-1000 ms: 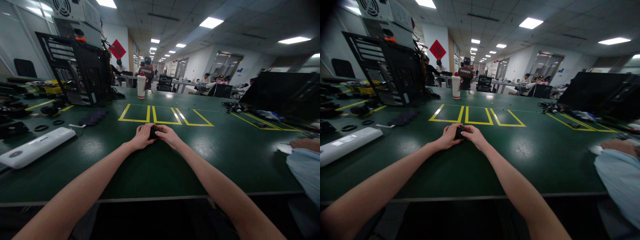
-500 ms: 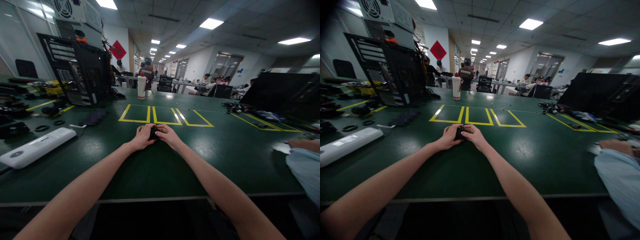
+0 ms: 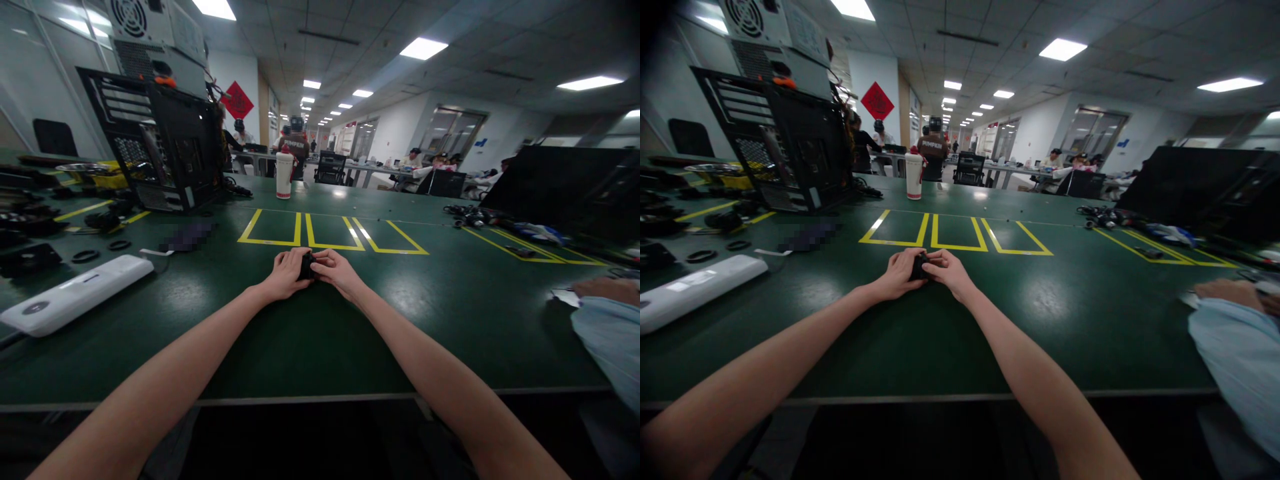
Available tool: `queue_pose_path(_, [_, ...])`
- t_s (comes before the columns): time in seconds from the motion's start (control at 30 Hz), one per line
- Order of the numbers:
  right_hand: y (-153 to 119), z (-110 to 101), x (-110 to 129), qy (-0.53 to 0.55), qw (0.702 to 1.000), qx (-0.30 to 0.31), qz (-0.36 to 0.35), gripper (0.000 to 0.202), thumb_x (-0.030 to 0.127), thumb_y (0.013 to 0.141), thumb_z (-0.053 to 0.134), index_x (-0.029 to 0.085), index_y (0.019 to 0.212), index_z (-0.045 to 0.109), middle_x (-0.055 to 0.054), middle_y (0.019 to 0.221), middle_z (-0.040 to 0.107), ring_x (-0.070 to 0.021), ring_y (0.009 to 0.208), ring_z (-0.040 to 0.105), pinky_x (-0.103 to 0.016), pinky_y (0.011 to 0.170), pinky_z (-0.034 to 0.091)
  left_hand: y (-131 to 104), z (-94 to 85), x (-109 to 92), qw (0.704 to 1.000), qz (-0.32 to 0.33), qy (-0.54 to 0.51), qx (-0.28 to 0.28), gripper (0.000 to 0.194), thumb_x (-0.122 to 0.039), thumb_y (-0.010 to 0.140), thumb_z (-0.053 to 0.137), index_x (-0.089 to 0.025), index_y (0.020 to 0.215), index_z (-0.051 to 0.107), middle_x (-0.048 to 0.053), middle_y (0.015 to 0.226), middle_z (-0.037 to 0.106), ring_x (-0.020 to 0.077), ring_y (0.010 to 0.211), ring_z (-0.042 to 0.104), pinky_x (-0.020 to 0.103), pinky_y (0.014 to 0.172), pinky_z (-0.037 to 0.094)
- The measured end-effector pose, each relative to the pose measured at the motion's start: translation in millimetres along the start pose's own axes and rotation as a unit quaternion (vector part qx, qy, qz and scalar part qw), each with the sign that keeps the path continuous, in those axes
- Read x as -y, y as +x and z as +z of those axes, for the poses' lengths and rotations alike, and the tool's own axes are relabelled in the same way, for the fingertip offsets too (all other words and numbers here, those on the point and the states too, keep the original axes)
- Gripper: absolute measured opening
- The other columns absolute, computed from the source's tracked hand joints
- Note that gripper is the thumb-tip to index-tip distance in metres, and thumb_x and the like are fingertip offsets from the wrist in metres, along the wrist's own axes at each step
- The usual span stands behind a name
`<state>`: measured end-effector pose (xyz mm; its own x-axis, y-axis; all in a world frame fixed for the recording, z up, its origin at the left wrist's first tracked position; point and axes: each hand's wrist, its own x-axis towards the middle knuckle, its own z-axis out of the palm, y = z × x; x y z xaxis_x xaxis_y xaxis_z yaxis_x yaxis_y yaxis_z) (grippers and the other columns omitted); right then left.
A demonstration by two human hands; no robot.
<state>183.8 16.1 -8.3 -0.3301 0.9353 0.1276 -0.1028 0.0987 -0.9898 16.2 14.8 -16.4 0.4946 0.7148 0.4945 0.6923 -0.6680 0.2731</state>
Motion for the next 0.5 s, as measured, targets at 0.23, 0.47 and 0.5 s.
queue_pose_path(0.23, [2.2,0.0,2.8,-0.017,1.0,0.014,-0.004,0.038,0.02,0.057,0.069,0.018,0.092,0.057,-0.004,0.099,0.058,-0.0152,0.091,0.055,-0.035,0.086,0.042,-0.6,-1.7,-0.5,1.0,0.002,-0.004,0.002,0.058,-0.028,0.072,0.054,-0.021,0.12,0.024,0.009,0.119,0.04,0.0252,0.112,0.038,0.044,0.094,0.024])
queue_pose_path(0.47, [-3.6,-1.4,2.2,-0.025,0.999,0.03,-0.022,0.042,0.019,0.054,0.072,0.023,0.091,0.053,-0.001,0.091,0.057,-0.0141,0.089,0.055,-0.034,0.083,0.043,-0.5,-0.3,0.7,1.0,0.002,-0.005,-0.002,0.057,-0.028,0.072,0.054,-0.021,0.12,0.024,0.009,0.118,0.04,0.025,0.113,0.037,0.044,0.094,0.024])
queue_pose_path(0.5, [-4.0,-1.1,2.0,-0.021,0.999,0.027,-0.01,0.039,0.023,0.057,0.071,0.023,0.091,0.053,-0.001,0.09,0.058,-0.0138,0.087,0.055,-0.034,0.081,0.044,-0.4,0.0,0.9,1.0,0.002,-0.005,-0.002,0.057,-0.028,0.071,0.054,-0.021,0.12,0.024,0.009,0.118,0.04,0.025,0.113,0.037,0.044,0.094,0.024])
